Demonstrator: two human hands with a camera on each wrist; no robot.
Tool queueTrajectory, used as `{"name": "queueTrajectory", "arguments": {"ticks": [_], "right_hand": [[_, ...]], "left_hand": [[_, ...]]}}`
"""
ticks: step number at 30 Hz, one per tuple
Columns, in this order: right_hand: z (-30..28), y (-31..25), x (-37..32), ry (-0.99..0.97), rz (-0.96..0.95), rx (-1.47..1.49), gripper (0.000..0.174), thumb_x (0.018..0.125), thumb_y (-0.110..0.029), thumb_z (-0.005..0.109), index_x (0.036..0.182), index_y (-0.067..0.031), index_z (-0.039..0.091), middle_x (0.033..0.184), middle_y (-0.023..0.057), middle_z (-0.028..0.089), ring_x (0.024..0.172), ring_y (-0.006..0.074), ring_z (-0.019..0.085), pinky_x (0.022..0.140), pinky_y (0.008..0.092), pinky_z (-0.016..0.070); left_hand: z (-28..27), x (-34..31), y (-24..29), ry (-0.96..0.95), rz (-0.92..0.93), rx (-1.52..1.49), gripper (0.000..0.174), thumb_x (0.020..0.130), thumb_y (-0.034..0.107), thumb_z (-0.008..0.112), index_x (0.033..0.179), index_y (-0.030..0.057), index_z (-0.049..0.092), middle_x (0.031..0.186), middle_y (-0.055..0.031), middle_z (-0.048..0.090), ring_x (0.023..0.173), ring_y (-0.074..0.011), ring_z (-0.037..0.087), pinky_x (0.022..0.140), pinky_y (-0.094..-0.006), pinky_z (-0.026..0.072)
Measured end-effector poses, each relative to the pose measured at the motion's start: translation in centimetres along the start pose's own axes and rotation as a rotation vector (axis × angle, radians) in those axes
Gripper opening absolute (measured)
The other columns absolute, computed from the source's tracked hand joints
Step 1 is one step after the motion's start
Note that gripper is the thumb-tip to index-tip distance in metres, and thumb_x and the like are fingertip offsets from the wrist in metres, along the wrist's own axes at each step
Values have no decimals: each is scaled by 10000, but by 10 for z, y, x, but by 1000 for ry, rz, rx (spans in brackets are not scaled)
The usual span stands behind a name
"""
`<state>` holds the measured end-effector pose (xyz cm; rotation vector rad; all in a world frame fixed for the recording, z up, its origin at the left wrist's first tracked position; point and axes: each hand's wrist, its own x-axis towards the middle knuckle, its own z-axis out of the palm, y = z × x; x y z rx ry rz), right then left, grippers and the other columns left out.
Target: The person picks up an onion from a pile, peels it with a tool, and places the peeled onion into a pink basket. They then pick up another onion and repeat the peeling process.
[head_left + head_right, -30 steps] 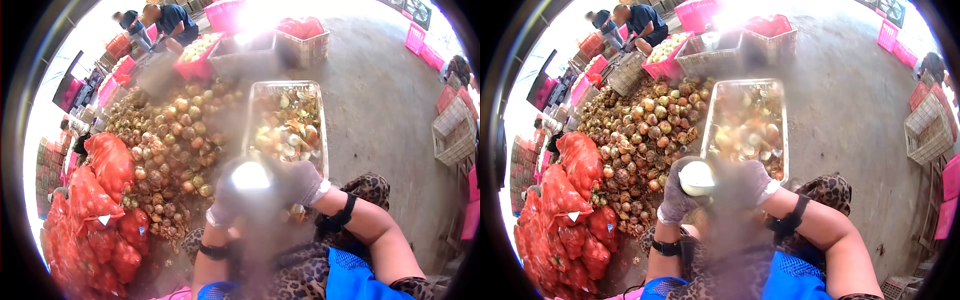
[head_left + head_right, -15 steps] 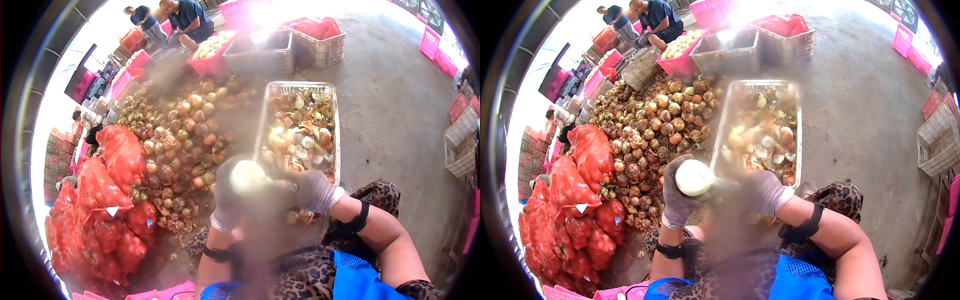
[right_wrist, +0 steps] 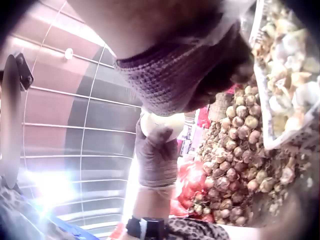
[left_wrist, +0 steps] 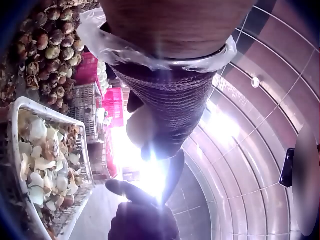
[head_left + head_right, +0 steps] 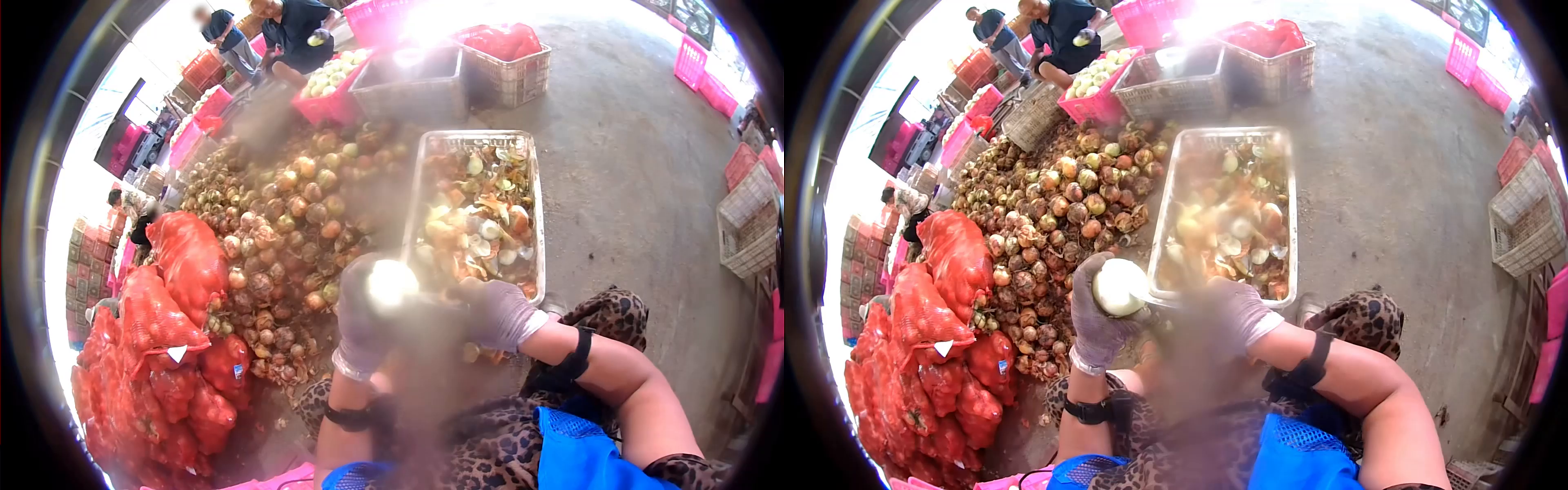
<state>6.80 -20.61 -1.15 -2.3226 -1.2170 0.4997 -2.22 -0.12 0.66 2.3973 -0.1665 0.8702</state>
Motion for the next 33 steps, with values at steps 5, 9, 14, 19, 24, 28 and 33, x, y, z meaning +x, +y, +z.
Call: {"name": "queueTrajectory", "arguments": {"ticks": [5,9,14,19,24,28,33], "right_hand": [[-7,0,6,78,43,-118,431,750,-446,668,974,-82,612,719,163,644,698,345,653,627,428,509],[-10,-9,6,231,58,-39,349,773,-396,667,934,-90,621,736,162,647,692,326,654,616,416,508],[15,38,46,644,-11,509,168,832,-96,598,983,-63,663,810,121,674,761,229,654,653,324,506],[-25,-20,13,477,82,482,240,778,-56,620,1011,-59,679,820,86,666,722,203,613,693,321,474],[37,5,52,203,-34,654,343,841,-52,501,1170,-18,594,861,62,561,760,159,530,683,283,434],[37,47,70,32,277,953,356,813,-72,491,1144,7,595,617,-21,492,499,82,449,470,227,401],[58,88,78,46,-4,684,333,822,-91,513,1128,15,593,798,36,546,680,144,502,618,257,406]], "left_hand": [[4,-5,-4,7,-76,-171,794,590,178,876,1230,48,424,1168,-140,532,1014,-232,587,856,-336,528],[4,-6,-4,19,-163,-235,770,571,101,854,1218,57,440,1105,-113,565,973,-210,608,818,-306,547],[-12,6,21,51,-677,-948,663,611,174,818,1175,48,492,1049,-89,582,948,-196,612,765,-305,559],[-18,-16,7,-26,-492,-795,530,717,197,778,1154,12,541,1053,-120,628,967,-206,615,818,-335,534],[-55,-54,33,164,-381,-626,753,557,198,876,1188,100,476,1017,-96,577,892,-221,596,797,-329,521],[-122,-138,52,485,-299,-590,820,550,256,903,1226,113,462,1062,-104,581,968,-237,610,784,-347,570],[-279,-281,92,1004,-433,-413,695,568,136,889,1164,76,536,1018,-100,631,893,-204,645,744,-312,583]]}}
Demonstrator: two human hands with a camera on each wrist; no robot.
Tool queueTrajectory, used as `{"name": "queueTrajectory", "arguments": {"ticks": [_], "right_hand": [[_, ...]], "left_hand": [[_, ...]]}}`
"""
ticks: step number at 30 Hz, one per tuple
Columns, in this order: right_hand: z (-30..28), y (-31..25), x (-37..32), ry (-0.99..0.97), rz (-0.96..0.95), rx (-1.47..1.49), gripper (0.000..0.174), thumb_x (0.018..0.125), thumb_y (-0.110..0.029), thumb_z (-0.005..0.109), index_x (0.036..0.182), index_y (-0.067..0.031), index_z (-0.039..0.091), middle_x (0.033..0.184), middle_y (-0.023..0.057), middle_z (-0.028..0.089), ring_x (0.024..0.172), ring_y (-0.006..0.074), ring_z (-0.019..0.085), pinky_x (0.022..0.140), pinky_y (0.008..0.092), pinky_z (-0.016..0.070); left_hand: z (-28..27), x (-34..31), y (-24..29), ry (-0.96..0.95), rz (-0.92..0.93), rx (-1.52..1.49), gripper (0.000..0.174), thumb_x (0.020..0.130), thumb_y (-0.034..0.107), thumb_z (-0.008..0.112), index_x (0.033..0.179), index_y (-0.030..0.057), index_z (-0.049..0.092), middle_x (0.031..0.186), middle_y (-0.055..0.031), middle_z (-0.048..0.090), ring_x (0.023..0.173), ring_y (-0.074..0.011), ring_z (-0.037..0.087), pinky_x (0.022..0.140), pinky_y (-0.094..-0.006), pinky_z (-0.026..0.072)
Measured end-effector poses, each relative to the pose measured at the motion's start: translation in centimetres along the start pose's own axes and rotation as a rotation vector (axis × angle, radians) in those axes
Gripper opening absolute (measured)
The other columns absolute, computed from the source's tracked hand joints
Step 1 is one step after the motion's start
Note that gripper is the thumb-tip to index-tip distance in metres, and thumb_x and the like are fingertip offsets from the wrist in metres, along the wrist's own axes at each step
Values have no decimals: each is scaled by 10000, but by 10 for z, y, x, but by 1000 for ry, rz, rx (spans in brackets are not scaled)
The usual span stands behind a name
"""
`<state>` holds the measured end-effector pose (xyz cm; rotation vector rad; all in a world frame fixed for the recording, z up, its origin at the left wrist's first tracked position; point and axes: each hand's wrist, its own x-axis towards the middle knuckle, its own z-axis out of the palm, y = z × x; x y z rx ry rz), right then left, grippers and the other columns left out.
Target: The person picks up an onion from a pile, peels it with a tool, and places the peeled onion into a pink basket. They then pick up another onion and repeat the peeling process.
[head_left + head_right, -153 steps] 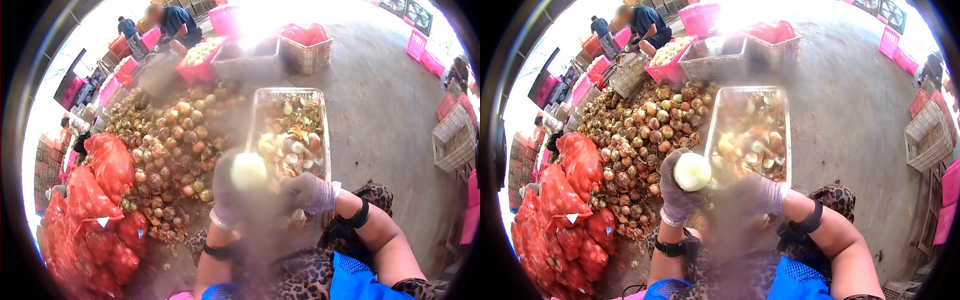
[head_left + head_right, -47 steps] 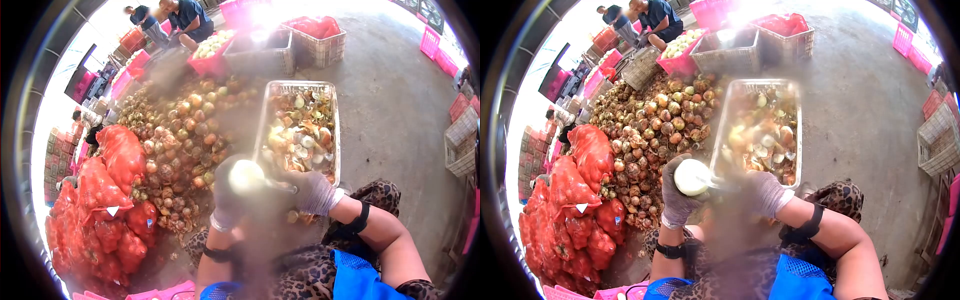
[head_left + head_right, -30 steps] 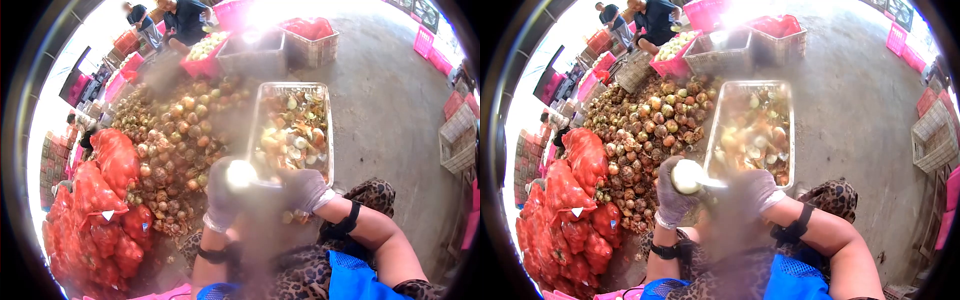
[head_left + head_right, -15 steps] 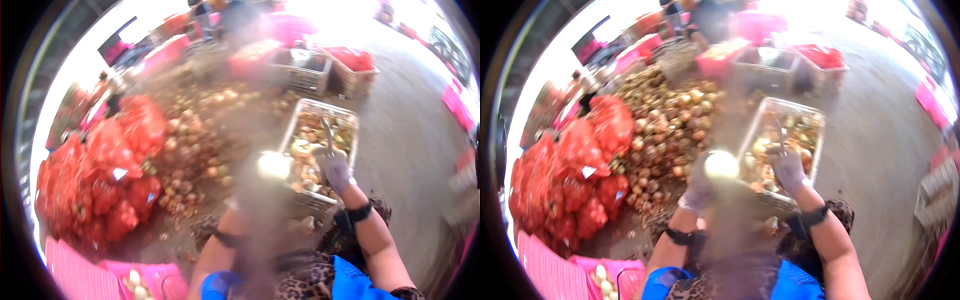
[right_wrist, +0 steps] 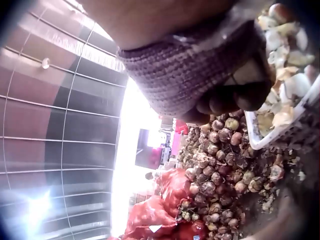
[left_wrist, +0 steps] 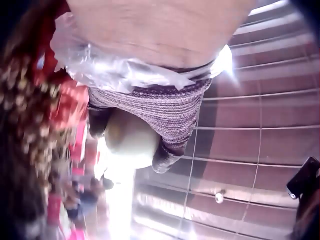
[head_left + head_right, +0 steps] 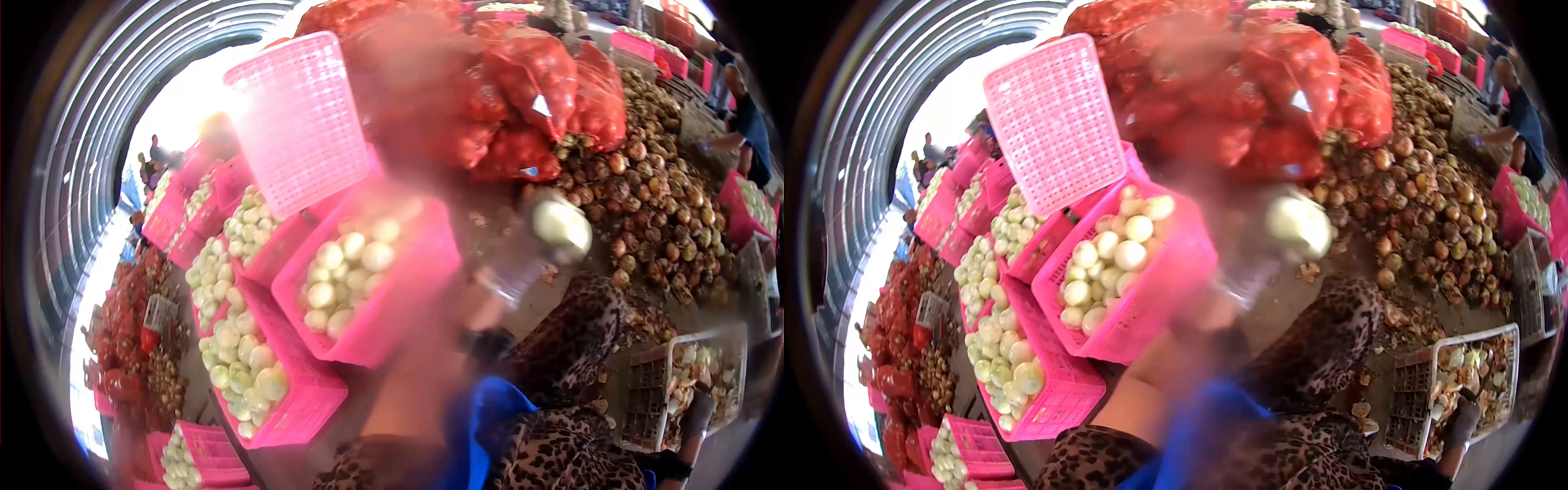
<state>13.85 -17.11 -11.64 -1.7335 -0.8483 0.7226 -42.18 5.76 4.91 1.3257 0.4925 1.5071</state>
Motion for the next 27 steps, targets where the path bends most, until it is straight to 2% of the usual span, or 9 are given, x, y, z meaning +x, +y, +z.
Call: {"name": "queueTrajectory", "arguments": {"ticks": [1,3,5,8,9,12,16,21,27], "right_hand": [[5,-1,-3,48,81,96,315,831,-99,515,1117,2,600,701,-1,484,579,111,435,533,243,346],[8,-2,-5,110,158,186,280,849,-115,518,1096,-24,614,507,-76,362,376,44,301,363,215,226],[-4,6,8,55,149,75,287,851,-110,518,1103,-22,622,585,-32,483,455,68,403,422,223,312],[7,13,3,-133,-499,-476,272,814,-70,501,1044,18,616,983,156,637,827,240,602,757,355,493],[24,-3,-10,-45,-293,-192,243,819,-89,485,983,8,635,1020,207,632,859,285,608,769,378,490],[43,-64,-27,-8,-381,-785,249,776,-90,584,1004,-28,660,922,145,656,814,236,618,724,361,493],[78,-168,-36,113,379,-463,279,771,-89,628,1041,-52,688,784,101,649,729,170,610,685,293,489],[49,-120,-9,170,356,-425,282,788,-74,618,1062,-29,671,780,84,653,666,157,580,628,306,479],[36,-92,11,173,417,-511,277,774,-62,605,1040,-6,654,788,158,666,703,213,640,686,300,504]], "left_hand": [[-44,0,36,11,281,453,531,633,87,794,1095,79,532,899,-40,590,762,-155,603,756,-290,535],[-121,-11,89,332,260,516,509,644,70,777,1092,73,536,901,-38,587,768,-149,594,751,-284,529],[-190,-34,129,568,255,554,488,655,54,761,1090,67,540,902,-36,583,774,-144,585,746,-279,523],[-268,-89,150,788,194,641,457,672,29,735,1086,58,546,904,-33,577,783,-136,572,738,-270,514],[-284,-103,143,816,160,626,447,677,20,727,1085,55,548,904,-32,575,787,-134,568,736,-267,511],[-289,-110,95,800,84,472,418,694,-4,702,1082,46,554,906,-30,570,796,-126,555,728,-259,501],[-216,-74,-15,483,-66,560,382,717,-37,668,1077,34,562,909,-26,562,808,-115,537,718,-247,489],[-40,23,-186,-136,-279,1264,404,738,177,741,1100,69,601,971,-52,643,857,-167,622,763,-292,510],[81,87,-449,-757,-715,1160,519,752,289,722,1215,96,585,1118,-169,638,1030,-308,611,894,-368,491]]}}
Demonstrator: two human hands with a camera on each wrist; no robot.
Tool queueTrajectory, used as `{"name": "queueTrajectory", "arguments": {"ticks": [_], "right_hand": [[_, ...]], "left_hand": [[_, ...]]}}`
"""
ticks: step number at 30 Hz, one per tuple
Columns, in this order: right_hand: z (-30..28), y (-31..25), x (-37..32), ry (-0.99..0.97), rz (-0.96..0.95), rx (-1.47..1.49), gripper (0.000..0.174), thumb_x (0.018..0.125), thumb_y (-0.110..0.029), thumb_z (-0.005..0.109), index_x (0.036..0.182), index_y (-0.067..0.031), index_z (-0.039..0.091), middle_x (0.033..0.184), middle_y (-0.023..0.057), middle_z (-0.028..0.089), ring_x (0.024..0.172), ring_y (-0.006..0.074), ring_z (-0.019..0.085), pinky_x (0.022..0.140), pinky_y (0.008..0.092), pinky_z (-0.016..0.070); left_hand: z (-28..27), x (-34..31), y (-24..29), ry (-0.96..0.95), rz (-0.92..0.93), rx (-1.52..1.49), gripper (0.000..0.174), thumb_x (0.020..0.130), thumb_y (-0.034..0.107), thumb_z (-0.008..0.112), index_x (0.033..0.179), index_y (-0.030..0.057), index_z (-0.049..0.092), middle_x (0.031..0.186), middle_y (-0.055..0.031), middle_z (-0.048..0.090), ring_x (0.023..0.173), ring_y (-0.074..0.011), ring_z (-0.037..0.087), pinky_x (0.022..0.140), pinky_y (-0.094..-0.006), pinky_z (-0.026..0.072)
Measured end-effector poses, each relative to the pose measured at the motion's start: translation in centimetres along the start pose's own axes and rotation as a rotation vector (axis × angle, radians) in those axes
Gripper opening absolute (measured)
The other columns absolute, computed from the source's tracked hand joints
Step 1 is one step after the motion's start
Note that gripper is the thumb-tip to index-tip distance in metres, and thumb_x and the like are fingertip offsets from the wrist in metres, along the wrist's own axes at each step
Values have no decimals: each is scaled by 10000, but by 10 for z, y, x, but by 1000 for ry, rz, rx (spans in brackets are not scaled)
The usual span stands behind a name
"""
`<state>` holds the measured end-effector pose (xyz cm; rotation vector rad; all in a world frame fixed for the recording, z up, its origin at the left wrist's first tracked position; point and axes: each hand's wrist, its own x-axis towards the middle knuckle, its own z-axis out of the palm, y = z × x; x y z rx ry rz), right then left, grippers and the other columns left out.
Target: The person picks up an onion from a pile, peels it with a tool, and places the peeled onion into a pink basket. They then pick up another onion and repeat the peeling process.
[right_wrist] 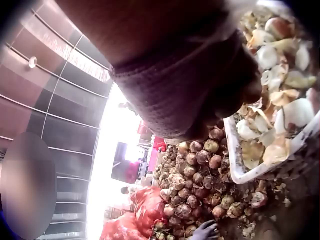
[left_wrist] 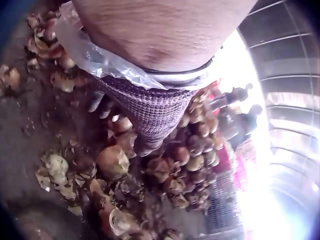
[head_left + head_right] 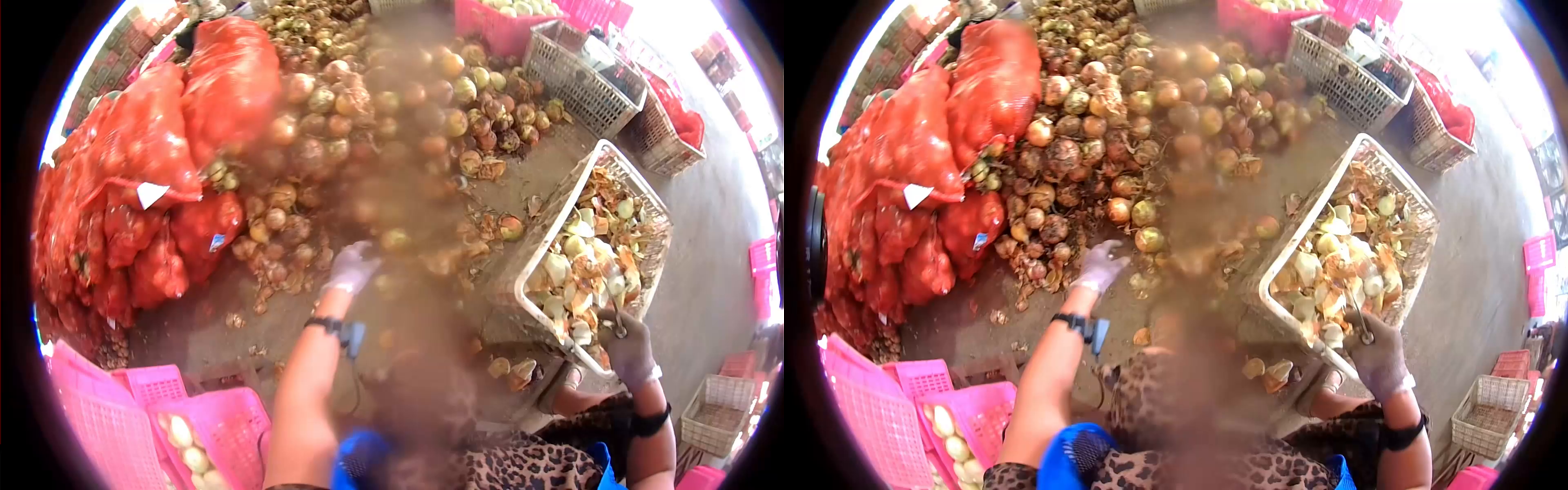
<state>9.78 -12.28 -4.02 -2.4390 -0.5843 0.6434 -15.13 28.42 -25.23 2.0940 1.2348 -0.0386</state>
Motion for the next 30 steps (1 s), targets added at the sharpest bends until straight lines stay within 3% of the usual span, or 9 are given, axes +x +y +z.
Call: {"name": "queueTrajectory", "arguments": {"ticks": [3,6,9,13,18,20,22,24,30], "right_hand": [[4,2,13,41,-123,-81,261,774,-64,604,1023,-7,653,787,176,658,690,197,645,672,309,509],[2,-7,18,-48,57,-109,261,763,-32,608,1017,11,651,744,51,631,677,82,552,631,255,468],[3,3,15,-22,-32,-140,232,782,-64,613,1005,-18,652,733,173,630,632,184,632,611,309,501],[-10,-13,-6,-201,195,270,249,803,-85,643,1047,-39,660,808,61,669,718,104,605,663,270,501],[-8,-38,-35,-377,242,690,296,840,-147,644,1115,-37,638,863,54,649,733,97,593,666,261,502],[12,-25,-28,-198,-119,652,328,842,-169,656,1140,-37,621,840,54,640,672,101,581,621,255,497],[-8,-42,-40,-65,-342,536,368,836,-184,671,1158,-19,605,824,51,636,643,97,575,592,235,490],[-52,-70,-62,-161,-72,771,404,827,-192,684,1170,1,594,811,50,636,643,93,577,583,217,483],[-63,-22,-66,-60,-181,1001,396,796,-182,693,1139,3,623,864,76,660,669,124,602,603,251,493]], "left_hand": [[45,71,30,-243,-42,22,662,717,278,751,1306,91,516,1164,-209,617,1064,-322,604,913,-371,482],[91,103,34,-101,-85,170,678,723,279,758,1317,74,504,1140,-200,629,1040,-301,618,905,-357,485],[99,105,33,-272,-281,-317,607,771,315,727,1275,46,525,1106,-160,642,1012,-269,621,862,-367,505],[90,81,57,-549,-269,-1339,519,838,526,618,1129,98,578,967,-83,660,827,-235,652,631,-355,562],[-14,-40,218,-762,93,-1252,568,862,553,579,1137,56,561,1038,-122,635,933,-268,632,782,-423,559],[-36,-97,272,-796,406,-1072,502,909,437,564,1190,22,538,1123,-149,603,1031,-265,599,860,-421,534],[-44,-150,313,-789,436,-1152,420,918,335,548,1188,13,540,1134,-158,600,1041,-269,597,878,-417,530],[-46,-193,338,-685,474,-1168,327,892,156,532,1181,4,546,1169,-162,590,1062,-282,589,906,-421,523],[-21,-246,356,-462,697,-823,570,742,29,703,1271,36,490,1181,-124,567,1064,-229,578,901,-344,527]]}}
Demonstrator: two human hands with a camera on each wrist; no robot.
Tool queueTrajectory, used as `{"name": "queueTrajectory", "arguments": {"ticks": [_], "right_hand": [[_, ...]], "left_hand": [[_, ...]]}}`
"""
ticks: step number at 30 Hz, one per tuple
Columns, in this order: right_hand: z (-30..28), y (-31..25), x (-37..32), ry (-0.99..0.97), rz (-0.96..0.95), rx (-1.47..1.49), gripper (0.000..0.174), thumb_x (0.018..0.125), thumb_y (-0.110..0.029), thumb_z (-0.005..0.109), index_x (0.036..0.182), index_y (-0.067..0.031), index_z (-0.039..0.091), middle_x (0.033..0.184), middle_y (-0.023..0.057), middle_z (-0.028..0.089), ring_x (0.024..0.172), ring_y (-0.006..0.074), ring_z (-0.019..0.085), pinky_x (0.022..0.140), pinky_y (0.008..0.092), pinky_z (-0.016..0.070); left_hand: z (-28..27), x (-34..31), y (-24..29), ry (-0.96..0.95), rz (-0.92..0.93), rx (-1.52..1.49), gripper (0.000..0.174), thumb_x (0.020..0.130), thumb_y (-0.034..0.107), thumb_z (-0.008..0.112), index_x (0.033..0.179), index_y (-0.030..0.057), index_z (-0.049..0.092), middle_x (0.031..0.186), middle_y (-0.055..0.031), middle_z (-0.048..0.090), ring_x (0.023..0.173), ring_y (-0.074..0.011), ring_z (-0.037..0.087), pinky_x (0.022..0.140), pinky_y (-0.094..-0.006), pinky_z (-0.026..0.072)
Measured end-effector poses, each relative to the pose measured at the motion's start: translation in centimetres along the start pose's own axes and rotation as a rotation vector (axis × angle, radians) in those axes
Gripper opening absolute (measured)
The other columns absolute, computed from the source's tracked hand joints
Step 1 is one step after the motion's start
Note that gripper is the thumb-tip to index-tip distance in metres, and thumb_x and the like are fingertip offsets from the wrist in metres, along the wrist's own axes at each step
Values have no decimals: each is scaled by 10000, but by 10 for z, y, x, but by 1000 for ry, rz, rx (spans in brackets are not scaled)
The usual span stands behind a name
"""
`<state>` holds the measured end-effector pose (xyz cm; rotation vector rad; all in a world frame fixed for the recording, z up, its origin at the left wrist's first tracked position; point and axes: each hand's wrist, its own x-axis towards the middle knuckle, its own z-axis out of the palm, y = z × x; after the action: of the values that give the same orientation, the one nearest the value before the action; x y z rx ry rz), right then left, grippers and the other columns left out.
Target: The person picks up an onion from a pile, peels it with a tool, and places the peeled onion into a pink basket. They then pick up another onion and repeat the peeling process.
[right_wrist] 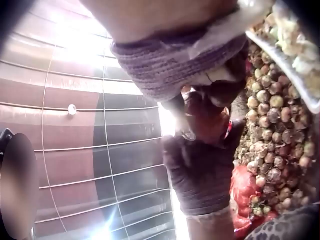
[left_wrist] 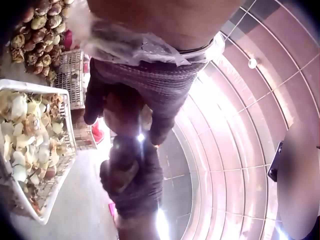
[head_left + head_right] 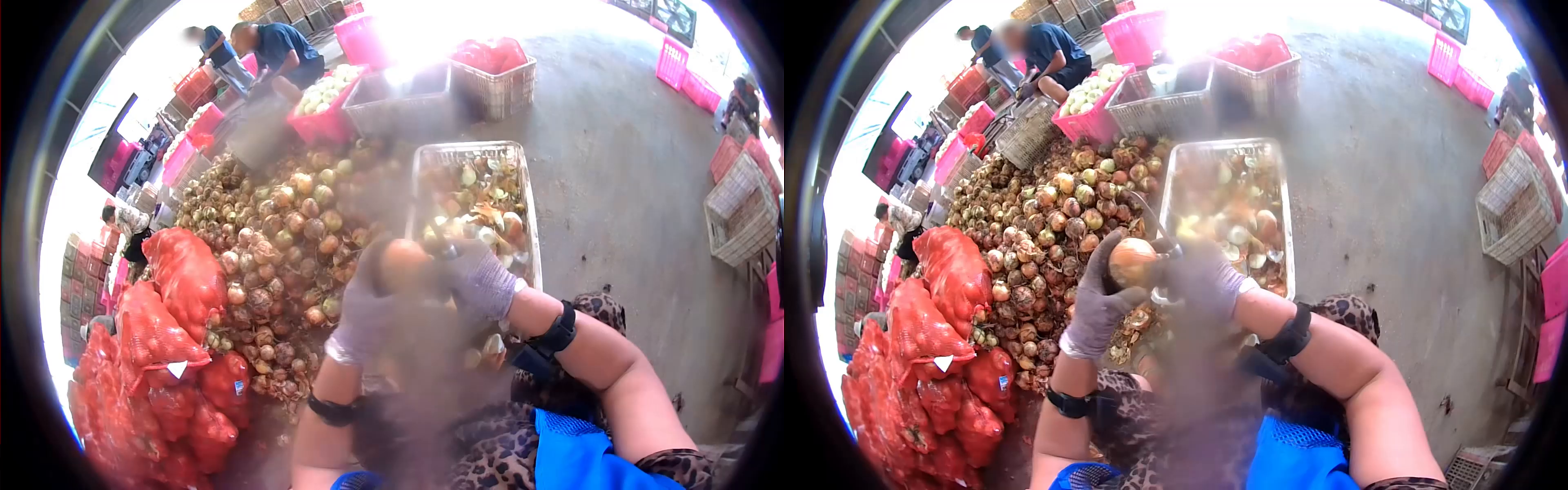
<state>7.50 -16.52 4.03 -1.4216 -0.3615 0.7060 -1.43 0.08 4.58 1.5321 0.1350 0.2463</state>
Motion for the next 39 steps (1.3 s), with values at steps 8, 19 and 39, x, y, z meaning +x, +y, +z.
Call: {"name": "queueTrajectory", "arguments": {"ticks": [8,19,39], "right_hand": [[-26,8,-14,29,-584,-850,151,779,-176,652,873,-59,644,780,97,625,721,183,609,641,312,503],[-23,23,-17,-75,-458,-933,110,784,-136,603,842,-44,621,693,184,620,656,366,627,603,408,501],[-21,29,-4,-64,-168,-1238,173,797,-268,624,786,-97,649,717,166,645,683,341,647,631,431,510]], "left_hand": [[10,15,-7,87,-84,-184,895,541,283,904,1276,53,449,1101,-54,558,982,-173,578,844,-295,528],[9,27,-15,126,68,-71,855,539,161,901,1265,66,459,1148,-54,526,1030,-178,543,882,-300,501],[-1,15,-34,170,393,477,645,635,71,732,1218,15,460,1054,-103,577,914,-213,615,810,-356,559]]}}
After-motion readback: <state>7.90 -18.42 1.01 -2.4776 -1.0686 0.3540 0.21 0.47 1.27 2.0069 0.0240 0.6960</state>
